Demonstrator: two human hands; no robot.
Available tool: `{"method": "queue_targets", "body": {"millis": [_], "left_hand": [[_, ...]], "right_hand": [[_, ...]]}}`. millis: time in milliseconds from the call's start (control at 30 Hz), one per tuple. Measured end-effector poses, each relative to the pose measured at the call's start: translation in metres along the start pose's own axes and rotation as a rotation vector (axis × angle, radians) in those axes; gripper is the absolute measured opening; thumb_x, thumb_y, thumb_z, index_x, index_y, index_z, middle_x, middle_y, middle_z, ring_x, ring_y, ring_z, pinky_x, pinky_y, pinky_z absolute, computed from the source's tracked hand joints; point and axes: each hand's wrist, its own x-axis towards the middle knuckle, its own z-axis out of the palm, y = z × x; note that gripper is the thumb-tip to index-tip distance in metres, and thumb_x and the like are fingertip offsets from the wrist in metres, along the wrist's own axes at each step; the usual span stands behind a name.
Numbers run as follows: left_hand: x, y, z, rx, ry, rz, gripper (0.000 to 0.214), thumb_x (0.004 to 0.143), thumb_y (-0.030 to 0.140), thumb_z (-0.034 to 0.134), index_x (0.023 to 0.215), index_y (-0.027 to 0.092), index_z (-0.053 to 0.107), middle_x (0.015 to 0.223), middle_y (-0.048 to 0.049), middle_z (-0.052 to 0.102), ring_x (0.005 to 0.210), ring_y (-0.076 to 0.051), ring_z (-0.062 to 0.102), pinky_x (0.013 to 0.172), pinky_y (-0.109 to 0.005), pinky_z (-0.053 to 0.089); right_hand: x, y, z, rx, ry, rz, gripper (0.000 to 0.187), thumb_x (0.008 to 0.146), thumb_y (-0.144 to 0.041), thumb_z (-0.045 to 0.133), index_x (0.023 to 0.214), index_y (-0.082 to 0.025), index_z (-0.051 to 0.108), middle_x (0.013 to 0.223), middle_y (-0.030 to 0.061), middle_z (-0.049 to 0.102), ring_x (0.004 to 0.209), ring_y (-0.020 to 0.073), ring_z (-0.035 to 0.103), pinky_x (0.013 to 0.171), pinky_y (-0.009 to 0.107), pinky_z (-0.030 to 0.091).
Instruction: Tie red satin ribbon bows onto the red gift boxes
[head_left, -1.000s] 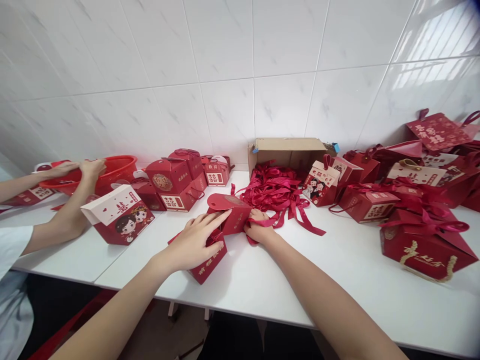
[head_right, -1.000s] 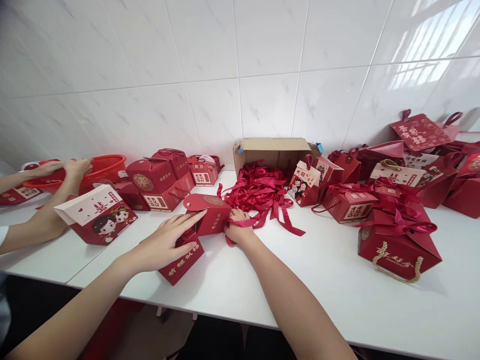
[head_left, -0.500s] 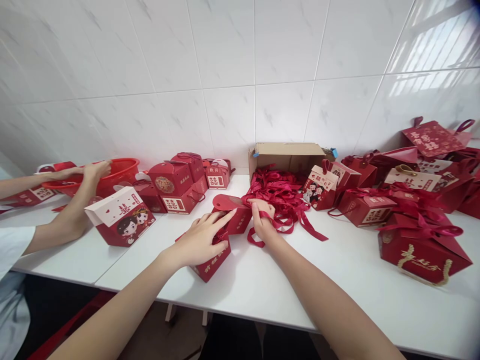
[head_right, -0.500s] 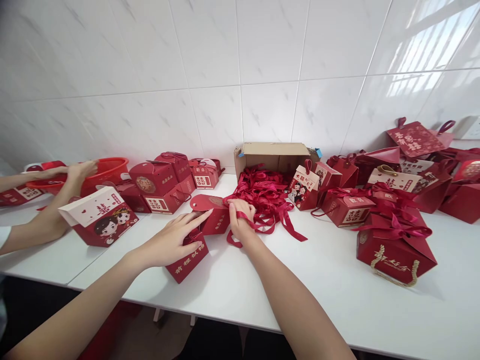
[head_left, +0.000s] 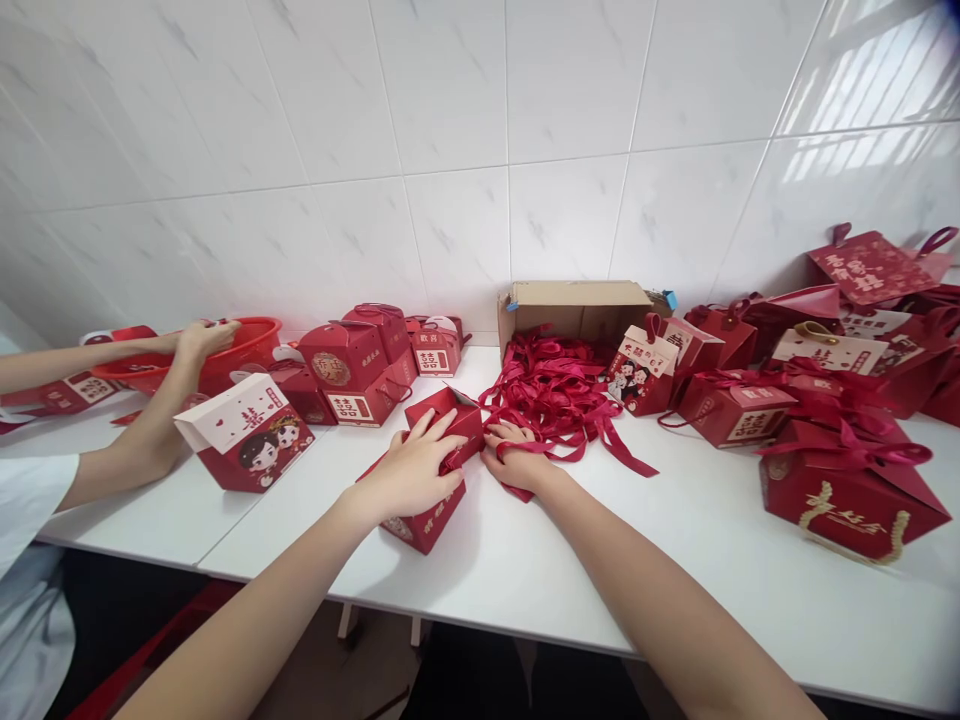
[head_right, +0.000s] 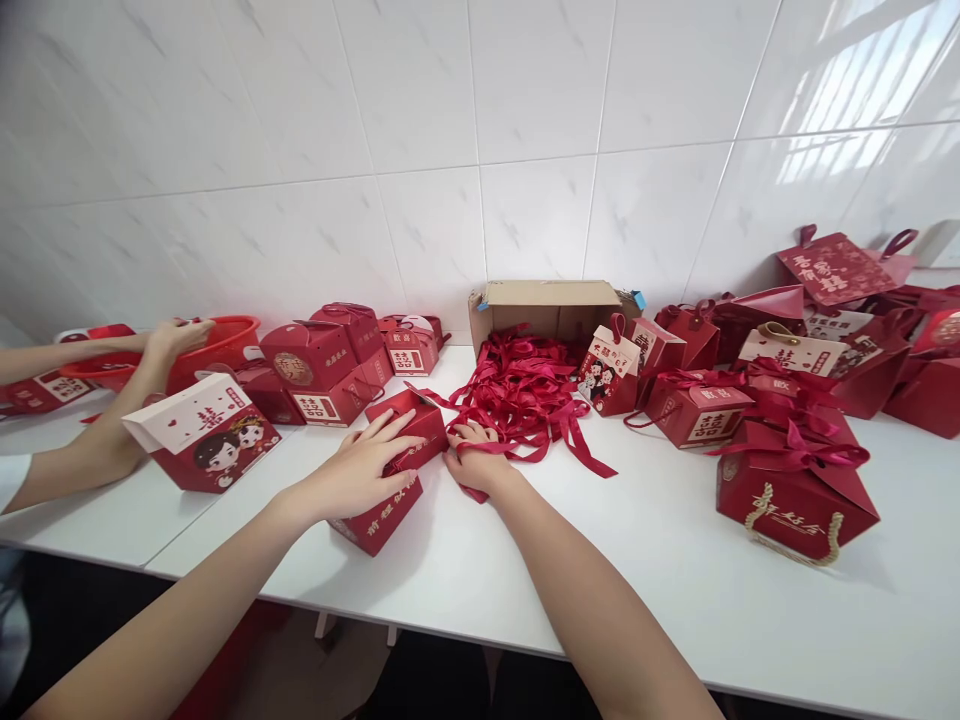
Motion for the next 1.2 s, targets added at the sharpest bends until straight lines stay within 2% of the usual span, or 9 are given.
{"method": "queue_targets", "body": {"millis": [200, 367, 667, 733, 800, 867, 933, 1067, 1200], "left_hand": [[0.027, -0.013, 0.0, -0.002, 0.034, -0.103, 0.043, 0.086, 0.046, 0.039, 0.12, 0.027, 0.057, 0.156, -0.004, 0.021, 0.144, -0.031, 0.013, 0.104, -0.065, 0.025], [0.061, -0.032, -0.002, -0.007, 0.047, -0.201, 0.048, 0.085, 0.049, 0.037, 0.123, 0.026, 0.056, 0.156, -0.0084, 0.022, 0.143, -0.037, 0.011, 0.099, -0.07, 0.025], [0.105, -0.055, 0.001, -0.025, 0.028, -0.245, 0.049, 0.082, 0.052, 0.039, 0.122, 0.029, 0.058, 0.157, -0.0037, 0.018, 0.144, -0.038, 0.006, 0.101, -0.07, 0.022], [0.116, -0.058, 0.002, -0.029, 0.028, -0.269, 0.053, 0.081, 0.051, 0.04, 0.128, 0.031, 0.053, 0.158, -0.0031, 0.017, 0.144, -0.038, 0.006, 0.102, -0.07, 0.02], [0.127, -0.061, 0.003, -0.036, 0.034, -0.295, 0.061, 0.081, 0.05, 0.04, 0.139, 0.032, 0.04, 0.158, -0.0041, 0.016, 0.144, -0.037, 0.006, 0.104, -0.068, 0.019], [0.136, -0.063, 0.004, -0.044, 0.043, -0.322, 0.072, 0.08, 0.05, 0.04, 0.147, 0.029, 0.024, 0.158, -0.0062, 0.012, 0.144, -0.037, 0.005, 0.105, -0.066, 0.018], [0.145, -0.064, 0.003, -0.053, 0.051, -0.349, 0.079, 0.08, 0.052, 0.04, 0.15, 0.025, 0.015, 0.159, -0.0084, 0.008, 0.144, -0.037, 0.004, 0.107, -0.064, 0.018], [0.159, -0.069, 0.0, -0.074, 0.06, -0.387, 0.086, 0.078, 0.057, 0.042, 0.15, 0.02, 0.013, 0.159, -0.0101, 0.002, 0.144, -0.039, 0.001, 0.108, -0.065, 0.016], [0.169, -0.076, -0.003, -0.09, 0.074, -0.395, 0.085, 0.077, 0.057, 0.043, 0.15, 0.024, 0.014, 0.159, -0.0082, 0.003, 0.144, -0.038, 0.001, 0.108, -0.064, 0.015]], "right_hand": [[0.0, -0.003, -0.001, -0.02, -0.036, 0.019, 0.051, 0.093, -0.036, 0.038, 0.138, -0.014, 0.044, 0.148, 0.0116, 0.039, 0.138, 0.0263, 0.025, 0.113, 0.045, 0.014], [0.001, -0.002, -0.001, -0.024, -0.051, 0.029, 0.051, 0.092, -0.036, 0.039, 0.139, -0.016, 0.043, 0.149, 0.0108, 0.037, 0.139, 0.0266, 0.024, 0.112, 0.047, 0.014], [0.001, 0.0, -0.001, -0.008, -0.05, 0.027, 0.049, 0.092, -0.037, 0.038, 0.137, -0.018, 0.045, 0.148, 0.0089, 0.038, 0.138, 0.0246, 0.026, 0.113, 0.045, 0.013], [0.001, 0.0, -0.001, -0.005, -0.053, 0.032, 0.049, 0.092, -0.036, 0.039, 0.137, -0.018, 0.046, 0.148, 0.0093, 0.039, 0.138, 0.0248, 0.026, 0.113, 0.044, 0.014], [0.001, -0.001, -0.001, -0.002, -0.055, 0.035, 0.049, 0.092, -0.036, 0.039, 0.137, -0.017, 0.046, 0.148, 0.0094, 0.039, 0.137, 0.0252, 0.027, 0.112, 0.044, 0.014], [0.001, -0.001, -0.001, 0.0, -0.054, 0.035, 0.049, 0.092, -0.035, 0.039, 0.137, -0.017, 0.045, 0.148, 0.0092, 0.039, 0.138, 0.0256, 0.026, 0.113, 0.044, 0.013], [0.001, -0.001, -0.001, 0.002, -0.056, 0.036, 0.05, 0.092, -0.036, 0.038, 0.138, -0.017, 0.045, 0.148, 0.0089, 0.038, 0.139, 0.0259, 0.024, 0.113, 0.045, 0.013], [0.001, -0.002, -0.003, 0.008, -0.061, 0.04, 0.052, 0.092, -0.036, 0.037, 0.14, -0.016, 0.041, 0.149, 0.0085, 0.037, 0.14, 0.0251, 0.023, 0.113, 0.044, 0.013], [0.001, -0.003, -0.005, 0.007, -0.063, 0.045, 0.052, 0.092, -0.036, 0.038, 0.14, -0.017, 0.041, 0.148, 0.0081, 0.038, 0.139, 0.0257, 0.025, 0.113, 0.045, 0.014]]}}
